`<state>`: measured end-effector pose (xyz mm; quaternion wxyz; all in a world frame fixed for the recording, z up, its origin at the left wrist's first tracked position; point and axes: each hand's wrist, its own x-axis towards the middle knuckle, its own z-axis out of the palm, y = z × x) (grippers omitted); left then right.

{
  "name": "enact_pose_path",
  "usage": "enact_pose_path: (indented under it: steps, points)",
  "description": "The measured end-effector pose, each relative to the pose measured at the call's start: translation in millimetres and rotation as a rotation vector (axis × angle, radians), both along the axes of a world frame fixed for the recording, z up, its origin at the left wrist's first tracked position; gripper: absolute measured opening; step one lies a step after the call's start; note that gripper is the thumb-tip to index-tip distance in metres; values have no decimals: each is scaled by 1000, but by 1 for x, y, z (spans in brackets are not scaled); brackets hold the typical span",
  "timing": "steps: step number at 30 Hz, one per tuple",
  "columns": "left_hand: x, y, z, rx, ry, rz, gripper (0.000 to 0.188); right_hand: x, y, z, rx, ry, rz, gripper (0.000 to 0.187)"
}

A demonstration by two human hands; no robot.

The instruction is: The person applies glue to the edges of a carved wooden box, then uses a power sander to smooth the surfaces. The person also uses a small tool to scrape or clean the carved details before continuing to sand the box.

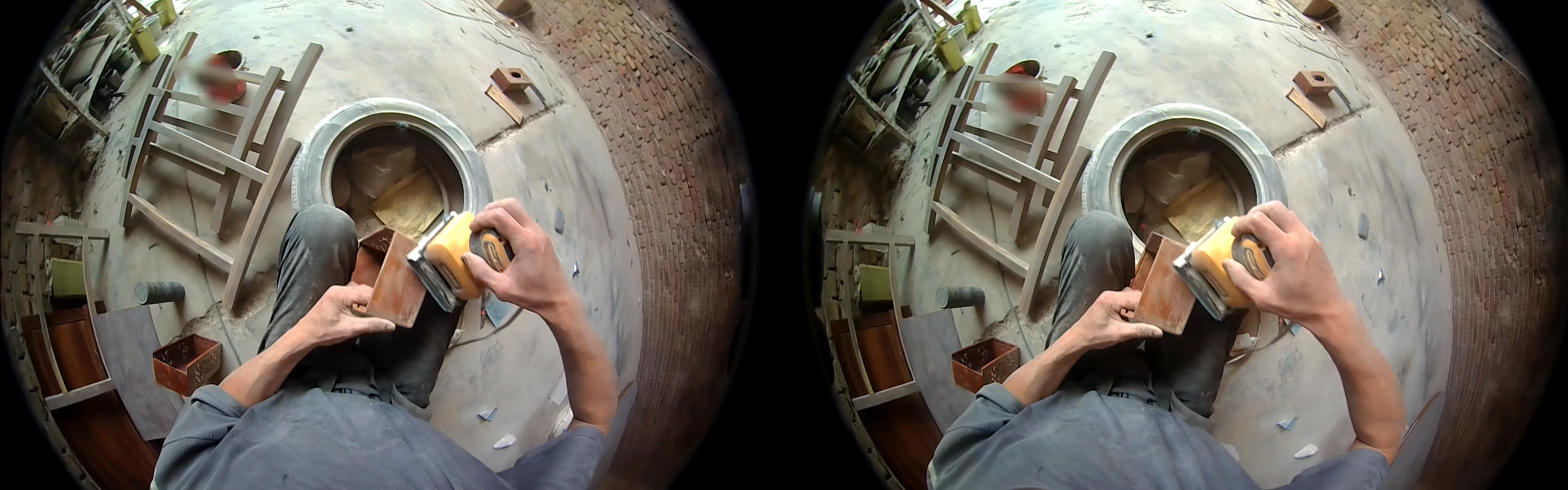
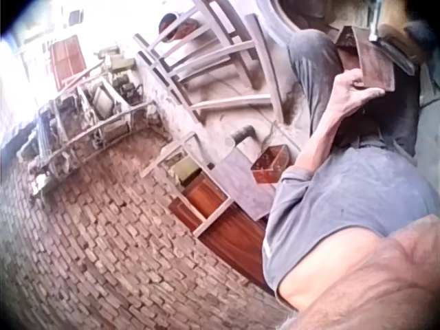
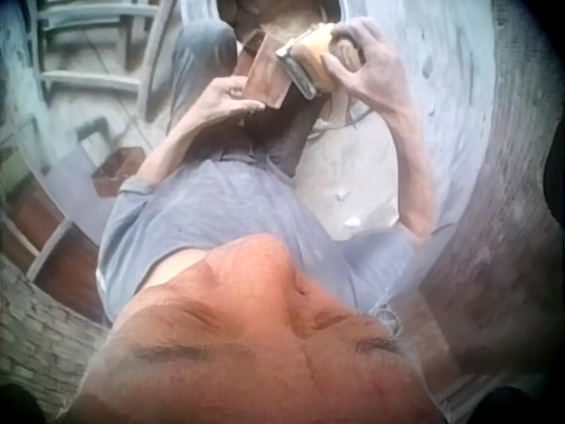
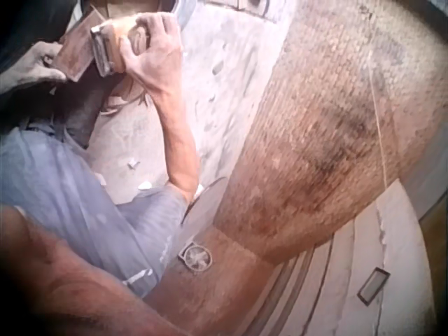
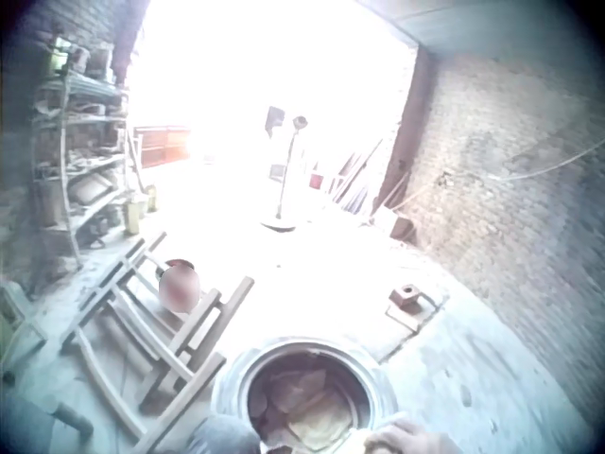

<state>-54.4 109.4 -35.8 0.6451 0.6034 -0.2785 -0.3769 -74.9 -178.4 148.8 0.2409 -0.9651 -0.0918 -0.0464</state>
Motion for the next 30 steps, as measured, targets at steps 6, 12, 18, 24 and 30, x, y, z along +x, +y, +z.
enact_pose_path:
  steps: [6, 12, 18, 24, 30]
  points:
    - [-16, 11, -8, -67, -90, -8, 26, 33, 2, 12, 100, 210, 149, 32]
    - [-22, 12, -9, -87, -113, 94, 28, 73, 35, 7, 146, 211, 298, 34]
    - [-11, 7, -16, -160, -79, 76, 29, 56, 32, 5, -70, 24, 143, 31]
    - [-10, 3, -13, -144, 80, 92, 34, 40, 53, 3, -192, -132, 137, 28]
    - [-7, 3, -15, -174, 29, 99, 32, 44, 59, 2, -189, -145, 147, 29]
